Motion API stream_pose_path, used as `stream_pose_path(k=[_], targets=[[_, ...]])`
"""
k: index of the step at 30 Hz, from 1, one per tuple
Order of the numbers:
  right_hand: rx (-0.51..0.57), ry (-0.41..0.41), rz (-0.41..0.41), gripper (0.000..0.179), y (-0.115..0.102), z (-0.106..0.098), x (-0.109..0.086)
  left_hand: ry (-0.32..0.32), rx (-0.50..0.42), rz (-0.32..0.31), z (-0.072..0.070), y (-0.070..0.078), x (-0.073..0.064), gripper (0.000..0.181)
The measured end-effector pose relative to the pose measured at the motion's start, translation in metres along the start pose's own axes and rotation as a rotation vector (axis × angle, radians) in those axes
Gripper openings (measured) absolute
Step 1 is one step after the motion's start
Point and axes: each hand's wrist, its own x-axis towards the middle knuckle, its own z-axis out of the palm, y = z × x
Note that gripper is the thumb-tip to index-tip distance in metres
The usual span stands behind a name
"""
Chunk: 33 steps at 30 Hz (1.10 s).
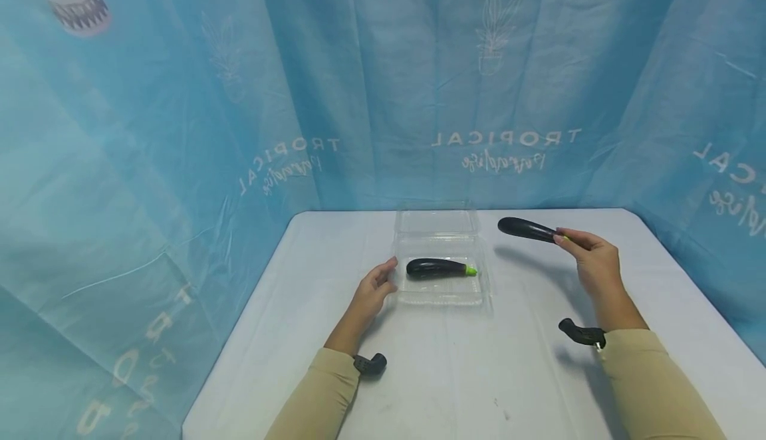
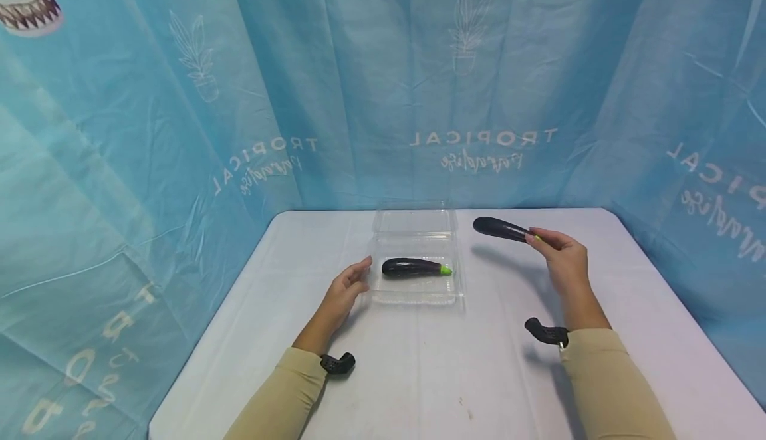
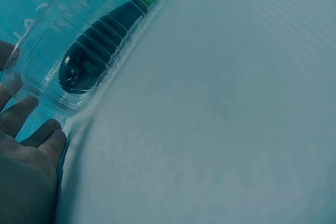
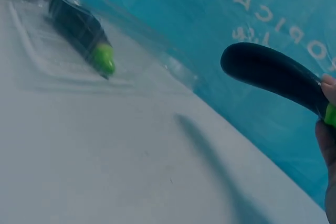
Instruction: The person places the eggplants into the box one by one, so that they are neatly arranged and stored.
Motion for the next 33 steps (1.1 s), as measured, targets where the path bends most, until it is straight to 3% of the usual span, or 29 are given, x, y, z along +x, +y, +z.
stream_pose_path(k=[9,17,23,33], targets=[[0.007,-0.129,-0.14,0.046,-0.009,0.052,-0.014,0.01,0.032,-0.02,0.0,-0.001,-0.001,0.056],[-0.018,-0.282,-0.207,0.041,-0.011,0.096,-0.037,0.008,0.015,0.01,0.0,0.002,0.0,0.055],[-0.092,-0.365,-0.216,0.043,-0.008,0.115,-0.054,0.006,0.013,0.018,0.0,0.001,0.001,0.054],[-0.125,-0.504,-0.301,0.035,-0.006,0.133,-0.075,0.009,0.005,0.013,0.001,-0.002,0.0,0.055]])
